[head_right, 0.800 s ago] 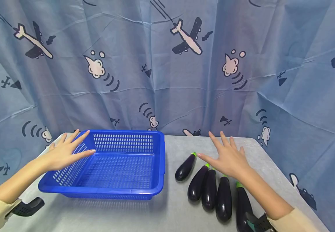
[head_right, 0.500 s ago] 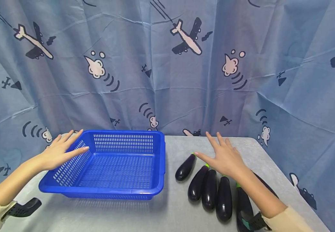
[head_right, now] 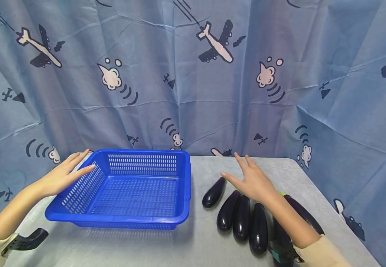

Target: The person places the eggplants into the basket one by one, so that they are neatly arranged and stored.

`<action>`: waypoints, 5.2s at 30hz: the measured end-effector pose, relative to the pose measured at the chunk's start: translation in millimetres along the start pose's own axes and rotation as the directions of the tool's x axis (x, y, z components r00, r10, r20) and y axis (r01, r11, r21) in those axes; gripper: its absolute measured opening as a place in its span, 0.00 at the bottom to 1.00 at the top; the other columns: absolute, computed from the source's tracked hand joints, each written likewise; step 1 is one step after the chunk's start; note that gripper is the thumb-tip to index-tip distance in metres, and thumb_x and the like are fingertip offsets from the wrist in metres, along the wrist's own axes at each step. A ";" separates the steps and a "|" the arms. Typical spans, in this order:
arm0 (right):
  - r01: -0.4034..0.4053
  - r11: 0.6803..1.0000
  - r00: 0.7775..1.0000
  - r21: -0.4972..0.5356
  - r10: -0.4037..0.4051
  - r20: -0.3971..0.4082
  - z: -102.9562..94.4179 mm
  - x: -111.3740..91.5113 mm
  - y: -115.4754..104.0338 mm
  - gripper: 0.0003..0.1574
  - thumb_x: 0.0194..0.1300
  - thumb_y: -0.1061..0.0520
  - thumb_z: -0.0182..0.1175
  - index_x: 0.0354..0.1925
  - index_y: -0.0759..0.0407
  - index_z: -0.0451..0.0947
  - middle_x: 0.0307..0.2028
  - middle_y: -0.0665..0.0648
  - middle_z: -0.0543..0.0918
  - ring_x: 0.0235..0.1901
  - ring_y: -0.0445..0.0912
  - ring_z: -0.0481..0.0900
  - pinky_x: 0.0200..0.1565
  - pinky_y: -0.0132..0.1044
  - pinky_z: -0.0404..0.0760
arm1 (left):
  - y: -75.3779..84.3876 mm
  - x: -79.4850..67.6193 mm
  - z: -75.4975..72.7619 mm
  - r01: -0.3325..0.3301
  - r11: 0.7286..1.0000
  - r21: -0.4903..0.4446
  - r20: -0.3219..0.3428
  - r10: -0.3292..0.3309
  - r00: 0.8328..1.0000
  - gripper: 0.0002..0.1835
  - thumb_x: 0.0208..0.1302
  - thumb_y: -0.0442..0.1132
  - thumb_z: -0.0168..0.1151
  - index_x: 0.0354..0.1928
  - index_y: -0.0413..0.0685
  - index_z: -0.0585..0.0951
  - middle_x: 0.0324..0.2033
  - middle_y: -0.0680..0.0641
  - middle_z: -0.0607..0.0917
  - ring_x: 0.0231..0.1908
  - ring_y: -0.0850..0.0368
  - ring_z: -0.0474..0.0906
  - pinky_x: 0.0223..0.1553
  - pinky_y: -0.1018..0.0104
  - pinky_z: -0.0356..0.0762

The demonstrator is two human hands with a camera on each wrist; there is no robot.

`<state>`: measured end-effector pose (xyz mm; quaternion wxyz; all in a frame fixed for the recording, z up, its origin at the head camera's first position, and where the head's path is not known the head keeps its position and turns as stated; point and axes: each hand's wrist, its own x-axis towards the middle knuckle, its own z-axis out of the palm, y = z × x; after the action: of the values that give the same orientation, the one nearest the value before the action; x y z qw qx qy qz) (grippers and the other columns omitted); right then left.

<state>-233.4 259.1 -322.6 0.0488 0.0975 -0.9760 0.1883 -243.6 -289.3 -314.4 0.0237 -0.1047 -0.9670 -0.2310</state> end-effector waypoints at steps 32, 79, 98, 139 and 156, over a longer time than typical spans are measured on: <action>-0.031 0.984 0.999 0.177 0.038 -0.036 20.7 11.7 -12.1 0.52 0.79 0.37 0.57 0.81 0.71 0.53 0.74 0.79 0.63 0.63 0.75 0.76 0.59 0.68 0.78 | -33.2 -14.2 9.5 0.094 0.924 -0.370 0.038 -0.086 0.996 0.41 0.85 0.53 0.42 0.80 0.25 0.48 0.69 0.16 0.66 0.67 0.20 0.68 0.65 0.24 0.68; -0.307 0.885 0.952 0.349 0.281 0.125 48.1 25.8 -30.2 0.48 0.79 0.44 0.57 0.78 0.76 0.55 0.70 0.84 0.65 0.70 0.75 0.67 0.66 0.67 0.74 | -56.6 -16.8 -1.6 0.233 0.737 -0.634 0.197 -0.137 0.971 0.33 0.83 0.40 0.54 0.75 0.21 0.58 0.39 0.61 0.87 0.39 0.65 0.86 0.42 0.65 0.88; -0.395 0.827 0.918 0.401 0.335 0.213 62.3 34.5 -30.6 0.51 0.71 0.55 0.69 0.77 0.77 0.54 0.71 0.82 0.63 0.56 0.65 0.81 0.43 0.42 0.90 | -66.3 -14.4 3.2 0.241 0.676 -0.696 0.213 -0.125 0.969 0.28 0.83 0.39 0.54 0.73 0.24 0.64 0.39 0.62 0.88 0.39 0.64 0.86 0.42 0.66 0.88; -0.418 0.751 0.908 0.511 0.333 0.255 67.3 41.8 -29.9 0.43 0.67 0.57 0.72 0.73 0.69 0.68 0.62 0.76 0.74 0.30 0.46 0.81 0.35 0.36 0.88 | -69.2 -13.9 2.3 0.229 0.599 -0.767 0.225 -0.084 0.971 0.17 0.82 0.38 0.56 0.67 0.46 0.78 0.42 0.63 0.89 0.43 0.63 0.88 0.45 0.65 0.89; -0.433 0.712 0.901 0.552 0.318 0.296 62.4 43.1 -32.7 0.43 0.70 0.57 0.70 0.76 0.67 0.64 0.67 0.80 0.70 0.43 0.56 0.87 0.45 0.47 0.91 | -69.9 -15.9 3.3 0.214 0.585 -0.782 0.211 -0.075 0.975 0.11 0.82 0.37 0.55 0.57 0.60 0.82 0.42 0.62 0.89 0.42 0.62 0.88 0.45 0.64 0.89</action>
<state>-272.3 198.5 -362.9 -0.1126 -0.0766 -0.8629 0.4866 -243.0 -351.7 -349.8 -0.1198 -0.0426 -0.7644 -0.6320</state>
